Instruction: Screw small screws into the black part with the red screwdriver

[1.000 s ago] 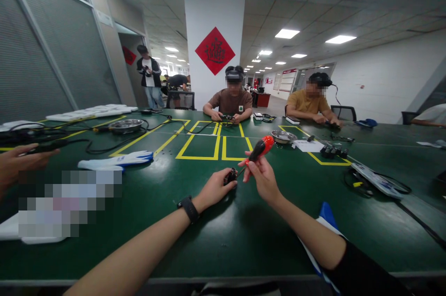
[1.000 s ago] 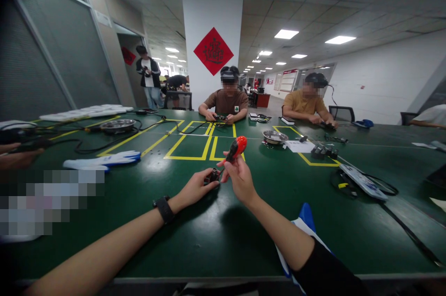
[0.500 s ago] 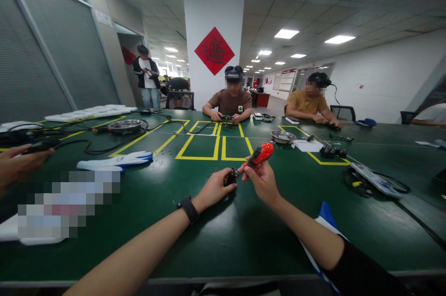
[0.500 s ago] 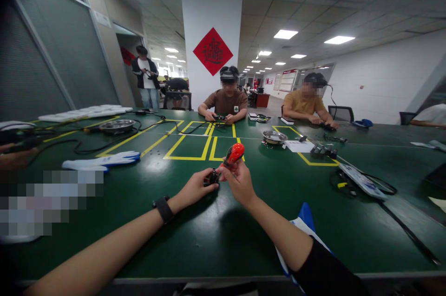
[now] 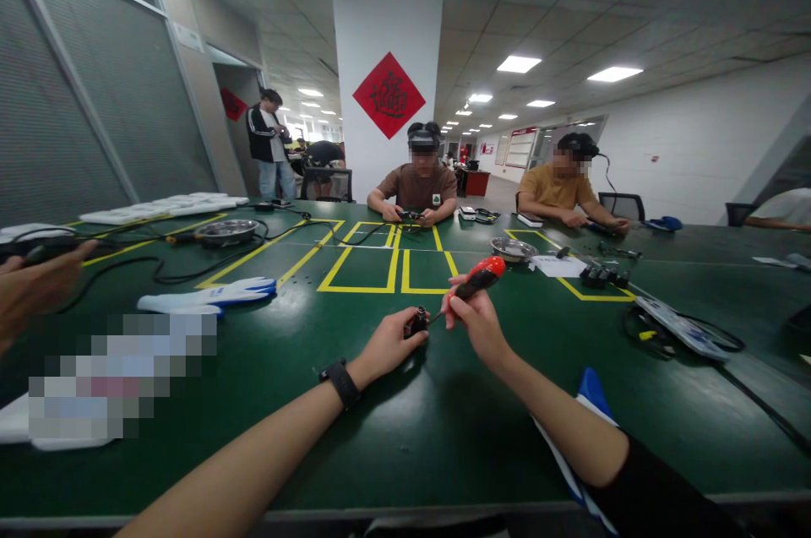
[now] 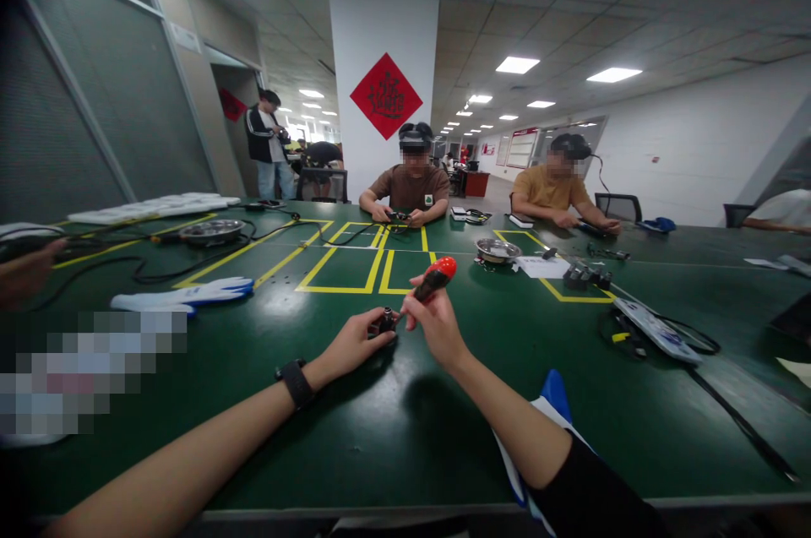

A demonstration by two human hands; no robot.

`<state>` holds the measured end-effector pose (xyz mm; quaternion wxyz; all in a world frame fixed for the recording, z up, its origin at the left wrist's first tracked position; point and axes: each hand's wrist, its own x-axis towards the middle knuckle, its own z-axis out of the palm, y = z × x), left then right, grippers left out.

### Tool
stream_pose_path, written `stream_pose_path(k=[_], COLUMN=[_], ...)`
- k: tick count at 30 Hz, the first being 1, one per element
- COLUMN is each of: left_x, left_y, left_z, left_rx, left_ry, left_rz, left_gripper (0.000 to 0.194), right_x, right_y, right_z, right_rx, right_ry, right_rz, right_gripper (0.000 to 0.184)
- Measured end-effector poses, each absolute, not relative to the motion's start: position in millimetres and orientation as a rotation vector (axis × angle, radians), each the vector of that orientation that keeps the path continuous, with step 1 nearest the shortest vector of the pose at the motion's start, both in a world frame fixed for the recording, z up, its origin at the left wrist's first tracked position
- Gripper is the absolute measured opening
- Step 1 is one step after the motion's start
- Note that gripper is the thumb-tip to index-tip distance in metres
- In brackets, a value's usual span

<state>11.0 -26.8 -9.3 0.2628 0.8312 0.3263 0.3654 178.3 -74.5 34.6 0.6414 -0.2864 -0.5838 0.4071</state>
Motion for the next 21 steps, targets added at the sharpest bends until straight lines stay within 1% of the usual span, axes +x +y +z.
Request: stream_pose_path(k=[3, 7, 12, 15, 21], left_x=[11.1, 12.1, 12.0, 11.6, 11.2], left_y=[-27.0, -26.2, -26.4, -26.9, -27.2], left_z=[-9.5, -10.2, -9.7, -9.2, -9.7], left_rx=[2.255, 2.241, 2.221, 2.220, 2.241], left_ry=[0.869, 0.874, 0.885, 0.867, 0.874], left_rz=[0.990, 1.003, 1.001, 1.007, 0.998], left_gripper=[0.021, 0.022, 0.025, 0.026, 0.025], right_x=[176.3, 174.4, 179.7, 183.1, 178.1], right_y=[-75.5, -77.0, -72.3, -68.8, -72.2], right_z=[36.1, 36.7, 32.6, 29.7, 31.1], right_rx=[-0.645, -0.727, -0.742, -0.765, -0.634], right_ry=[-1.364, -1.376, -1.319, -1.317, -1.307], right_rz=[0.955, 0.839, 0.774, 0.820, 0.894], right_gripper=[0.026, 0.023, 0.033, 0.029, 0.022])
